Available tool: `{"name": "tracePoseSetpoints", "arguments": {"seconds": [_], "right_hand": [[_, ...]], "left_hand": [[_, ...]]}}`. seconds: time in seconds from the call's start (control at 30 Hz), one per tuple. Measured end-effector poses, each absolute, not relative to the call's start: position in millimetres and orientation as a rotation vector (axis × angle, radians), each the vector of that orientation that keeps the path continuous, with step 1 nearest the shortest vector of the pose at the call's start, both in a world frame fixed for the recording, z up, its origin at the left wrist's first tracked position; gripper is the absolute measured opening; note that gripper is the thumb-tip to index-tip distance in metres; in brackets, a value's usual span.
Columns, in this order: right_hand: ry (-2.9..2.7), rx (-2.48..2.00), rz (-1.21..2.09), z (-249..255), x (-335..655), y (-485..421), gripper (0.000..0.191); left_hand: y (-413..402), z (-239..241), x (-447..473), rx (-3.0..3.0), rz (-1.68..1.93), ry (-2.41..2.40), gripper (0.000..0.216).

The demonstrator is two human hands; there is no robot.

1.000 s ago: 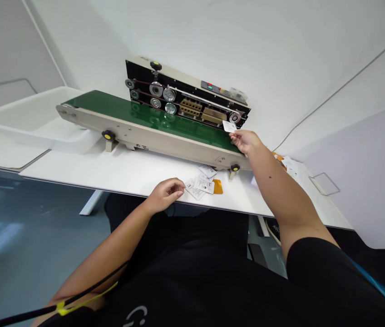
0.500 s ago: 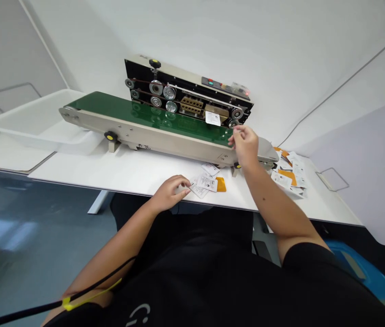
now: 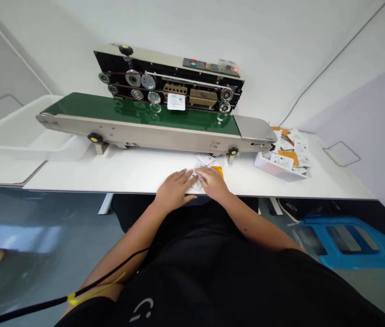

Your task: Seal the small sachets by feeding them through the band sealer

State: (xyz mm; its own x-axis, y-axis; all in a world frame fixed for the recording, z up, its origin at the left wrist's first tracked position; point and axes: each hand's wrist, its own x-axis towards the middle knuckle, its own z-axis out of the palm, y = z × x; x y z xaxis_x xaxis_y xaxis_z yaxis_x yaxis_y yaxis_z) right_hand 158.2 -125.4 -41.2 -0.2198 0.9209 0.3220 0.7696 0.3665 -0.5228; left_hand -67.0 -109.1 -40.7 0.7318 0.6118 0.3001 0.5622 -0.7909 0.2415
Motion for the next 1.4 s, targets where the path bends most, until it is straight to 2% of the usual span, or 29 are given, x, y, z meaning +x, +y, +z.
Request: {"name": "tracePoseSetpoints", "arguments": {"seconds": [0.17,0.27,0.43,0.53,0.73,0.97,1.27,1.4], "right_hand": [[-1.965,-1.539,0.323,-45,159,-122,0.045],[-1.961,-1.525,0.335,-47,161,-121,0.045],[-2.009,-1.495,0.314,-46,163,-123,0.041],[-2.027,-1.475,0.278,-45,163,-124,0.040],[-1.939,-1.430,0.252,-38,163,-133,0.042],[-2.022,-1.290,0.275,-30,163,-143,0.063],[-2.025,-1.342,0.254,-33,162,-143,0.054],[-2.057,-1.219,0.318,-31,166,-145,0.048]], "left_hand": [[-104,-40,-77,2.645,0.697,0.776,0.041],[-103,-38,-83,2.339,0.844,0.957,0.032],[-99,-35,-88,1.610,1.072,1.030,0.037],[-94,-34,-89,1.426,1.121,0.954,0.035],[-88,-34,-92,1.523,1.127,1.004,0.028],[-92,-29,-94,1.618,0.994,0.954,0.032],[-92,-34,-93,1.577,1.048,0.902,0.039],[-93,-38,-93,1.562,1.023,0.880,0.037]]}}
